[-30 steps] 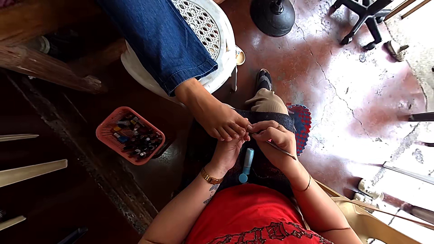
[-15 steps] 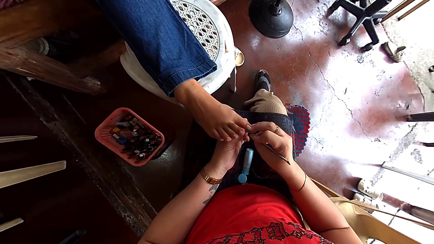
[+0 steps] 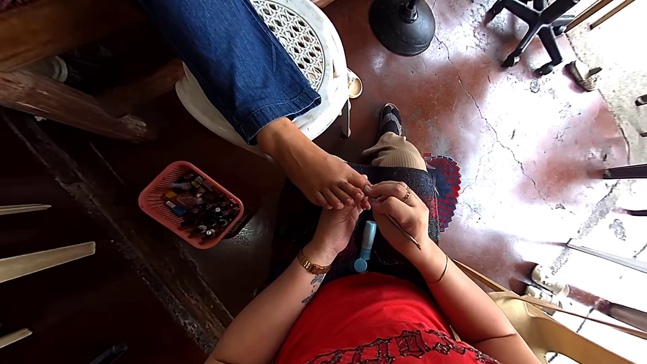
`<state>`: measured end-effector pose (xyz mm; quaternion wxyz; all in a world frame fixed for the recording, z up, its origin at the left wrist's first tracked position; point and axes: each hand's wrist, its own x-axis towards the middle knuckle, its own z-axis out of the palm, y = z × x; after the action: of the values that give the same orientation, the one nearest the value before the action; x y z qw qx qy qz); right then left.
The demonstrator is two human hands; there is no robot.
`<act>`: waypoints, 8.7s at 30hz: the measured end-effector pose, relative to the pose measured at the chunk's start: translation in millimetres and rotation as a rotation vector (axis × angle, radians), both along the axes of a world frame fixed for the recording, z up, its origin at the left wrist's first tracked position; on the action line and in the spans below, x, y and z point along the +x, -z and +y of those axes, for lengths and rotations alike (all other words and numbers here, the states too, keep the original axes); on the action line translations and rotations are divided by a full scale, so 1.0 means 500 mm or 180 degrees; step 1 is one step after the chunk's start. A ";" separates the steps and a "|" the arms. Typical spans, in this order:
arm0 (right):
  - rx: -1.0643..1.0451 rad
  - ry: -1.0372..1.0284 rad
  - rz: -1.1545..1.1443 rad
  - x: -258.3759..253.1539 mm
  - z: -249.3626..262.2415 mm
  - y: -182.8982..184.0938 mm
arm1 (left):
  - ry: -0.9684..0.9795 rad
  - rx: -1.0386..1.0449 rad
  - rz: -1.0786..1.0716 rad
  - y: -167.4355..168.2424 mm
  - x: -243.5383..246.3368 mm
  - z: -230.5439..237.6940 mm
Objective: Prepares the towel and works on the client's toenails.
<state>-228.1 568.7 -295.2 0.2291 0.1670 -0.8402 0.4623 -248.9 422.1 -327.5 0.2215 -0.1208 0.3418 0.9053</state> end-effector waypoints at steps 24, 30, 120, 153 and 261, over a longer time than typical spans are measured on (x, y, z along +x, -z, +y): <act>-0.0106 0.0115 -0.0163 -0.001 -0.005 -0.004 | -0.0022 -0.0065 -0.0045 -0.001 -0.001 0.001; -0.0130 0.0150 -0.0260 0.000 -0.006 -0.009 | -0.0033 -0.0085 -0.0051 -0.003 -0.001 0.000; -0.1087 -0.0024 -0.1012 -0.019 0.015 -0.038 | 0.0074 -0.0064 0.0048 0.003 -0.001 -0.008; -0.2779 -0.0057 -0.1919 -0.022 0.020 -0.013 | 0.0190 -0.0105 0.0220 0.002 -0.004 -0.006; -0.1059 -0.0440 -0.0667 -0.025 0.035 0.015 | 0.0153 -0.0273 0.0184 0.003 0.000 -0.004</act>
<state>-240.6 586.0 -302.8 0.1326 0.1352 -0.7580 0.6241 -248.6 420.0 -328.9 0.2278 -0.0957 0.3893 0.8873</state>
